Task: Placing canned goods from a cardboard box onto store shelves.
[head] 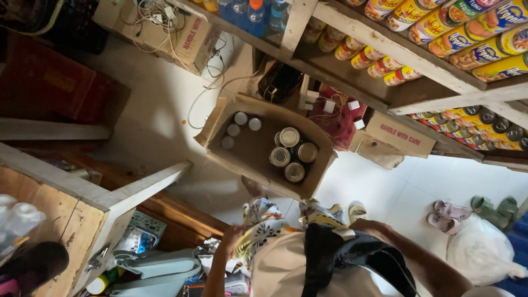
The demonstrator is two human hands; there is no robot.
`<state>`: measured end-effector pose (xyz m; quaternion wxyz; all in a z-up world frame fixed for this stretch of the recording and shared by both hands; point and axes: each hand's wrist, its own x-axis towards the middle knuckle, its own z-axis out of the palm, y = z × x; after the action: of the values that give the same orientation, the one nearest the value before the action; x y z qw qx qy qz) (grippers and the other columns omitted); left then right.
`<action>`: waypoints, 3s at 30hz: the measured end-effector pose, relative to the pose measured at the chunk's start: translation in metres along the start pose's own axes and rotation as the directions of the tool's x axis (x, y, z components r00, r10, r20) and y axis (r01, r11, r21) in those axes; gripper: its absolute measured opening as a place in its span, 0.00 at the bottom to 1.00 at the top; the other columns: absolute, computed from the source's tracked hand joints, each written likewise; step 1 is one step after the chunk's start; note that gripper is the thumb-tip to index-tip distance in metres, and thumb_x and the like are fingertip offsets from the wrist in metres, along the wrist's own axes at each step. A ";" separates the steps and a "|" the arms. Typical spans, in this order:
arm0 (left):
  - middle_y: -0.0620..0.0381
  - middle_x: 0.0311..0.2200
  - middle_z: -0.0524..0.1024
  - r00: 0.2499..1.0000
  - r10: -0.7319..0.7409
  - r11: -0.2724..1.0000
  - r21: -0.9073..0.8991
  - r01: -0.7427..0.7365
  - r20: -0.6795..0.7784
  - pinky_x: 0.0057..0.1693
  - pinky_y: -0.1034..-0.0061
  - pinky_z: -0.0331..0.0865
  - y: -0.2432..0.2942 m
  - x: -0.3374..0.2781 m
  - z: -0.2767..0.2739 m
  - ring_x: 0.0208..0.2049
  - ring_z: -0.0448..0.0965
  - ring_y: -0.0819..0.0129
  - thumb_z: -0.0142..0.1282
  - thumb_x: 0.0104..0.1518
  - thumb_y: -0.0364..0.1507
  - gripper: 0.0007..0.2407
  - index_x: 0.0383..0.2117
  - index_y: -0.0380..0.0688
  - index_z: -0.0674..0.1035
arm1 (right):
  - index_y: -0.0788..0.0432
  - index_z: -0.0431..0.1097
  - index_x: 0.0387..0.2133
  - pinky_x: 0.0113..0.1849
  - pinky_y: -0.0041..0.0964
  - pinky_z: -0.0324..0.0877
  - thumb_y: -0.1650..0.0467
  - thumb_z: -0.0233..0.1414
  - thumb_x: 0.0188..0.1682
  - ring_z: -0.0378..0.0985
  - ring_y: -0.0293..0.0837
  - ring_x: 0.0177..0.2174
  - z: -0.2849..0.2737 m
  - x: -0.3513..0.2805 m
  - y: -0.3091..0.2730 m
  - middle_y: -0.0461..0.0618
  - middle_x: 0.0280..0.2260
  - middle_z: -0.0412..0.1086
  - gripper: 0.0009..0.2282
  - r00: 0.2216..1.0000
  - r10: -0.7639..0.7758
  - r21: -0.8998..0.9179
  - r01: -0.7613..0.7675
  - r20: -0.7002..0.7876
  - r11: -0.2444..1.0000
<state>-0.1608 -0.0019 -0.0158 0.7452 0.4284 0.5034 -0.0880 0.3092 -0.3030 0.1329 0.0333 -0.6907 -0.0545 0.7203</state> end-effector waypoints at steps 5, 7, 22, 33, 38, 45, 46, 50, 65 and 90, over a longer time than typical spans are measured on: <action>0.57 0.42 0.78 0.947 -0.277 0.926 -0.220 0.308 0.162 0.53 0.68 0.68 0.009 -0.037 0.008 0.44 0.74 0.64 0.57 0.56 0.35 0.15 0.45 0.40 0.79 | 0.57 0.79 0.37 0.35 0.33 0.68 0.77 0.54 0.41 0.71 0.40 0.29 0.005 0.002 0.035 0.47 0.30 0.75 0.11 0.998 0.019 -0.005 -0.020 -0.058 1.000; 0.59 0.50 0.83 0.897 -0.362 0.809 -0.392 0.438 0.255 0.59 0.71 0.69 0.020 -0.059 0.017 0.51 0.79 0.67 0.58 0.55 0.39 0.20 0.52 0.43 0.81 | 0.57 0.79 0.37 0.36 0.33 0.70 0.78 0.54 0.40 0.72 0.40 0.30 0.004 0.009 0.051 0.48 0.32 0.76 0.13 0.997 0.028 -0.017 -0.029 -0.078 0.999; 0.48 0.38 0.85 0.879 -0.095 0.912 0.395 -0.111 0.468 0.40 0.71 0.75 0.179 0.008 0.147 0.38 0.83 0.62 0.61 0.54 0.39 0.15 0.39 0.39 0.79 | 0.64 0.73 0.34 0.23 0.49 0.65 0.73 0.52 0.43 0.68 0.51 0.23 -0.004 0.043 -0.031 0.53 0.27 0.68 0.08 0.933 -0.356 0.517 0.325 -0.041 0.792; 0.51 0.45 0.82 0.878 0.079 0.826 0.462 -0.323 0.472 0.48 0.67 0.76 0.130 0.042 0.121 0.41 0.81 0.60 0.58 0.55 0.44 0.19 0.45 0.45 0.80 | 0.59 0.77 0.47 0.43 0.36 0.73 0.63 0.53 0.47 0.77 0.38 0.36 -0.033 0.058 0.019 0.45 0.37 0.79 0.18 0.974 -0.224 -0.498 0.208 0.028 0.842; 0.56 0.48 0.82 0.821 0.174 0.833 0.363 -0.417 0.544 0.51 0.67 0.75 0.086 0.075 0.121 0.44 0.82 0.61 0.54 0.57 0.46 0.20 0.47 0.48 0.82 | 0.61 0.73 0.49 0.39 0.43 0.76 0.70 0.57 0.43 0.80 0.47 0.33 -0.017 0.075 -0.013 0.61 0.35 0.78 0.19 0.856 -0.514 0.634 0.370 0.052 0.679; 0.54 0.44 0.79 0.895 -0.042 0.753 0.603 -0.264 0.444 0.50 0.69 0.73 0.144 0.028 0.139 0.42 0.79 0.63 0.59 0.58 0.45 0.19 0.47 0.46 0.79 | 0.60 0.79 0.42 0.41 0.36 0.76 0.71 0.52 0.48 0.76 0.45 0.42 -0.009 0.067 -0.030 0.60 0.49 0.70 0.12 0.577 -0.810 -0.216 0.808 0.104 0.548; 0.53 0.44 0.79 0.895 -0.047 0.749 0.608 -0.262 0.443 0.50 0.69 0.73 0.140 0.027 0.140 0.42 0.79 0.62 0.59 0.58 0.44 0.19 0.47 0.45 0.79 | 0.58 0.79 0.43 0.35 0.34 0.78 0.69 0.52 0.43 0.77 0.41 0.36 -0.009 0.045 -0.048 0.54 0.41 0.72 0.15 0.733 -0.672 -0.393 0.652 0.108 0.648; 0.51 0.44 0.80 0.895 -0.048 0.722 0.634 -0.275 0.443 0.50 0.68 0.73 0.137 0.037 0.145 0.42 0.80 0.61 0.61 0.57 0.41 0.17 0.47 0.43 0.79 | 0.58 0.81 0.39 0.34 0.35 0.76 0.60 0.59 0.48 0.80 0.38 0.29 -0.017 0.040 -0.039 0.47 0.32 0.80 0.15 0.995 -0.082 -0.325 0.096 0.057 0.941; 0.49 0.43 0.78 0.907 0.024 0.904 0.378 -0.199 0.420 0.50 0.65 0.78 0.170 0.024 0.178 0.44 0.81 0.62 0.69 0.51 0.30 0.23 0.52 0.44 0.70 | 0.57 0.78 0.47 0.34 0.37 0.68 0.74 0.57 0.43 0.74 0.40 0.29 0.022 0.073 -0.061 0.47 0.29 0.77 0.17 0.928 -0.367 0.072 0.362 0.066 0.929; 0.49 0.37 0.83 0.826 0.260 0.680 0.513 -0.524 0.500 0.47 0.63 0.76 0.159 0.176 0.172 0.38 0.83 0.55 0.61 0.49 0.34 0.15 0.42 0.44 0.81 | 0.55 0.76 0.48 0.34 0.45 0.73 0.67 0.56 0.48 0.77 0.53 0.29 -0.102 0.176 -0.160 0.59 0.32 0.78 0.15 0.506 -0.685 -0.538 0.426 -0.525 0.727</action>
<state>0.1291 0.0238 -0.0520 0.6422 0.7257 0.1802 -0.1687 0.3987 -0.1194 -0.0258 0.1649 -0.8453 -0.3837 0.3333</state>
